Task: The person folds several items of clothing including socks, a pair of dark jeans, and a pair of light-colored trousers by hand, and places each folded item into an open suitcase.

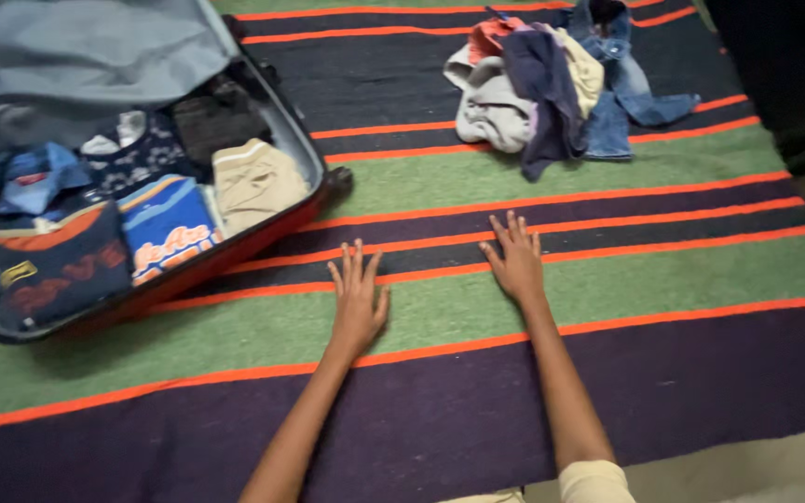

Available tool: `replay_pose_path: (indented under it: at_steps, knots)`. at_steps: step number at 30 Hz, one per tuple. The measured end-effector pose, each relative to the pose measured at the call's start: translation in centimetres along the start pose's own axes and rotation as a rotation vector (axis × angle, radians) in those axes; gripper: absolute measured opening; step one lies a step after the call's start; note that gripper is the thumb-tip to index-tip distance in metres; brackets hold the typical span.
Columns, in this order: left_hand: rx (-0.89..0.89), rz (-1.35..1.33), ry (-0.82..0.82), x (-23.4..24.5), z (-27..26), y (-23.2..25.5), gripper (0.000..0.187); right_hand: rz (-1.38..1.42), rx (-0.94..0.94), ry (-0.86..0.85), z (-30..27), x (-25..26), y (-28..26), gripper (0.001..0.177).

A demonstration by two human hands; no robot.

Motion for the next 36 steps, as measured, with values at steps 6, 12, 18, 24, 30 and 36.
replay_pose_path:
  at_steps: [6, 12, 18, 24, 30, 36]
  knots:
    - [-0.199, -0.034, -0.095, -3.7, 7.4, 4.9, 0.066, -0.177, -0.017, 0.092, 0.1, 0.6, 1.2, 0.064]
    - [-0.363, -0.022, -0.102, -9.9, 17.9, 7.7, 0.059, -0.125, -0.008, 0.126, -0.2, 1.4, 0.7, 0.062]
    - [-0.136, -0.201, -0.049, -15.7, 26.7, 7.0, 0.054, -0.147, -0.038, 0.101, -0.1, 1.9, 0.3, 0.064]
    - [-0.022, -0.033, 0.073, -17.4, 30.2, 8.2, 0.074, -0.1, -0.034, 0.09, 0.0, 2.5, 0.1, 0.064]
    - [-0.143, 0.244, 0.151, -18.3, 31.1, 8.7, 0.065, -0.102, -0.045, 0.081, 0.1, 2.6, 0.1, 0.063]
    - [-0.222, 0.125, 0.13, -17.3, 30.2, 6.9, 0.038, -0.091, -0.046, 0.076, 0.1, 2.8, -0.1, 0.063]
Point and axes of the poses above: each hand's wrist, its own z-axis towards the middle knuckle, its own x-axis out of the back of the hand, y = z × x, the point moved 3 cm from there along z, towards the middle knuckle, and after that the axes turned 3 degrees about -x, right-handed, at the moved point
